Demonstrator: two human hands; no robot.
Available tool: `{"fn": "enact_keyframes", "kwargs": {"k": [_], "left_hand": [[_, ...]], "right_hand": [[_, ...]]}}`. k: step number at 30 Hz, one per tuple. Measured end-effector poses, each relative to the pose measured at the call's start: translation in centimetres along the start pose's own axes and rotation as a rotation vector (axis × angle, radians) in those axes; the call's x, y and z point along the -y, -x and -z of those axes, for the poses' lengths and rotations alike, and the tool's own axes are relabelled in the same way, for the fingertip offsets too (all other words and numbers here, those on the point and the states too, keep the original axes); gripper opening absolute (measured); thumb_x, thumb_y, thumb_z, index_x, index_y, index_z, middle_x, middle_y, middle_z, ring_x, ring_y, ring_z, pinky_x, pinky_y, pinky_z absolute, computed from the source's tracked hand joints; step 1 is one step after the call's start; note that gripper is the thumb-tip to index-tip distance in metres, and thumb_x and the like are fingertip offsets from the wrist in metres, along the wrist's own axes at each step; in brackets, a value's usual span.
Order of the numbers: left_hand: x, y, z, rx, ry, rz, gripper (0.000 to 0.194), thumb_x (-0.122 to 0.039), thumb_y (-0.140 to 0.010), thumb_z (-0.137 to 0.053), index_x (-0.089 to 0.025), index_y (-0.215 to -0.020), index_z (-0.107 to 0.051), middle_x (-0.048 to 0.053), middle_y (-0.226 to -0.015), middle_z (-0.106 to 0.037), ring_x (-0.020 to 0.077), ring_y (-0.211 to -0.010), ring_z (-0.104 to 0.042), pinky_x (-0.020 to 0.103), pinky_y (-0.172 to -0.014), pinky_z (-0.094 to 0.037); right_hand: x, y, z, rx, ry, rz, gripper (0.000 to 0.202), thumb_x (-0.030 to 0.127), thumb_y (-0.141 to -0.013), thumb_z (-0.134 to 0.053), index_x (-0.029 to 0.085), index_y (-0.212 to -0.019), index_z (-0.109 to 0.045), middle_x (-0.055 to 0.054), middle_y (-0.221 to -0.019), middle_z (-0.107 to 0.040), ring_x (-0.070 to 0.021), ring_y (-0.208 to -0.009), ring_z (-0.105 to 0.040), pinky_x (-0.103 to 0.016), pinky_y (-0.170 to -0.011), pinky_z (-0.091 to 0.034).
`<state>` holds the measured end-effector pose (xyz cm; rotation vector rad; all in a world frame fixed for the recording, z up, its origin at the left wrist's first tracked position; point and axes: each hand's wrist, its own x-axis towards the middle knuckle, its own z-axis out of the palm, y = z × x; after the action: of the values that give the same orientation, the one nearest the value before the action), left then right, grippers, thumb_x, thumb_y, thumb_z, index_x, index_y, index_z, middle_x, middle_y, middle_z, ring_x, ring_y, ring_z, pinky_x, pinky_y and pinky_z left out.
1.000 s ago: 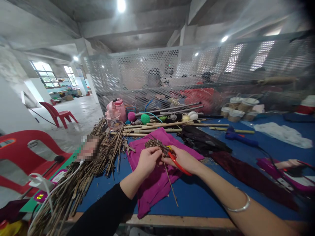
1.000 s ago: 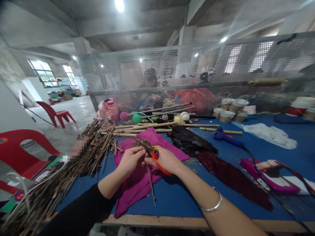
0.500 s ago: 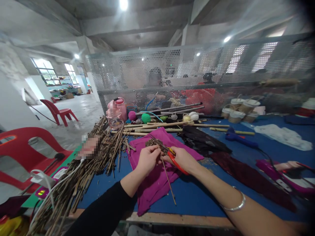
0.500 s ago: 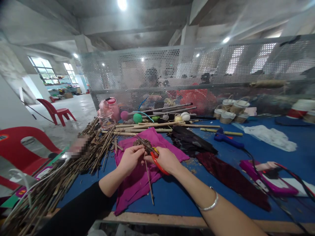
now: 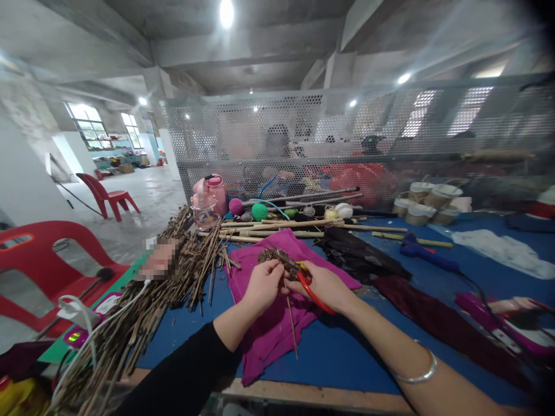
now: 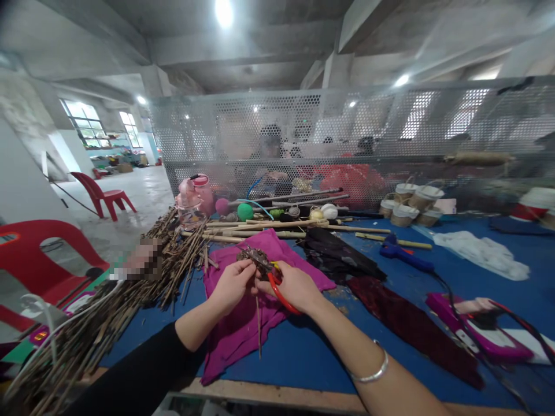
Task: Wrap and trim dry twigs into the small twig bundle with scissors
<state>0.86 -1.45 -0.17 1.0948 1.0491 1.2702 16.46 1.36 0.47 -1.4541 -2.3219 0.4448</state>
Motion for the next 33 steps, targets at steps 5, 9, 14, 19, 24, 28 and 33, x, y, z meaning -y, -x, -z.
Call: {"fn": "enact_keyframes", "kwargs": {"k": [5,9,14,19,24,28,33], "left_hand": [[0.2,0.0,0.1,0.051,-0.004,0.003,0.027,-0.038,-0.07,-0.058,-0.012,-0.077,-0.057,0.0,-0.062,-0.055,0.0051,-0.043,-0.049,0.017,-0.042,-0.041],[-0.1,0.1,0.1,0.049,-0.032,0.018,0.028,-0.039,-0.07,-0.057,-0.011,-0.075,-0.056,0.002,-0.063,-0.056,0.0058,-0.042,-0.049,0.016,-0.038,-0.039],[-0.3,0.2,0.1,0.033,-0.056,-0.009,0.027,-0.037,-0.07,-0.058,-0.011,-0.073,-0.056,0.001,-0.06,-0.055,0.0062,-0.042,-0.049,0.016,-0.037,-0.04],[0.2,0.0,0.3,0.031,-0.054,-0.025,0.023,-0.033,-0.073,-0.055,-0.011,-0.073,-0.056,0.001,-0.059,-0.055,0.0056,-0.039,-0.047,0.017,-0.037,-0.039],[0.4,0.0,0.3,0.017,-0.049,0.018,0.021,-0.032,-0.073,-0.054,-0.011,-0.073,-0.056,0.001,-0.058,-0.056,0.0056,-0.039,-0.048,0.017,-0.037,-0.038],[-0.4,0.0,0.1,-0.056,0.0,0.107,0.018,-0.029,-0.075,-0.052,-0.012,-0.081,-0.054,0.002,-0.06,-0.058,0.0077,-0.041,-0.053,0.016,-0.036,-0.037],[-1.0,-0.1,0.3,-0.171,0.063,0.176,0.024,-0.027,-0.082,-0.042,-0.014,-0.103,-0.046,0.002,-0.059,-0.057,0.0094,-0.041,-0.055,0.015,-0.035,-0.035]], "right_hand": [[0.1,0.1,0.2,0.038,-0.055,0.012,0.044,0.052,-0.07,-0.056,0.022,-0.102,-0.054,-0.006,-0.09,-0.065,-0.0197,-0.078,-0.06,-0.023,-0.057,-0.036],[0.0,0.0,0.0,0.053,-0.11,0.013,0.041,0.05,-0.07,-0.057,0.021,-0.098,-0.054,-0.006,-0.09,-0.065,-0.0193,-0.078,-0.06,-0.023,-0.058,-0.037],[0.1,0.1,-0.4,0.043,-0.085,-0.039,0.037,0.052,-0.07,-0.055,0.019,-0.087,-0.056,-0.005,-0.079,-0.064,-0.0164,-0.066,-0.058,-0.021,-0.053,-0.034],[0.1,0.1,-0.5,0.061,-0.09,-0.033,0.039,0.056,-0.07,-0.053,0.019,-0.079,-0.056,-0.003,-0.072,-0.063,-0.0137,-0.059,-0.054,-0.02,-0.05,-0.031],[-0.4,-0.2,-0.7,0.082,-0.129,0.003,0.039,0.056,-0.072,-0.049,0.019,-0.076,-0.056,-0.001,-0.066,-0.061,-0.0124,-0.056,-0.052,-0.02,-0.048,-0.03],[-0.8,-0.4,-0.1,0.052,-0.03,0.006,0.039,0.058,-0.071,-0.05,0.019,-0.068,-0.054,-0.002,-0.064,-0.06,-0.0128,-0.055,-0.051,-0.021,-0.048,-0.028],[-1.3,-0.4,1.0,0.016,0.082,-0.027,0.041,0.062,-0.069,-0.05,0.022,-0.076,-0.056,-0.003,-0.071,-0.063,-0.0162,-0.062,-0.055,-0.022,-0.05,-0.03]]}}
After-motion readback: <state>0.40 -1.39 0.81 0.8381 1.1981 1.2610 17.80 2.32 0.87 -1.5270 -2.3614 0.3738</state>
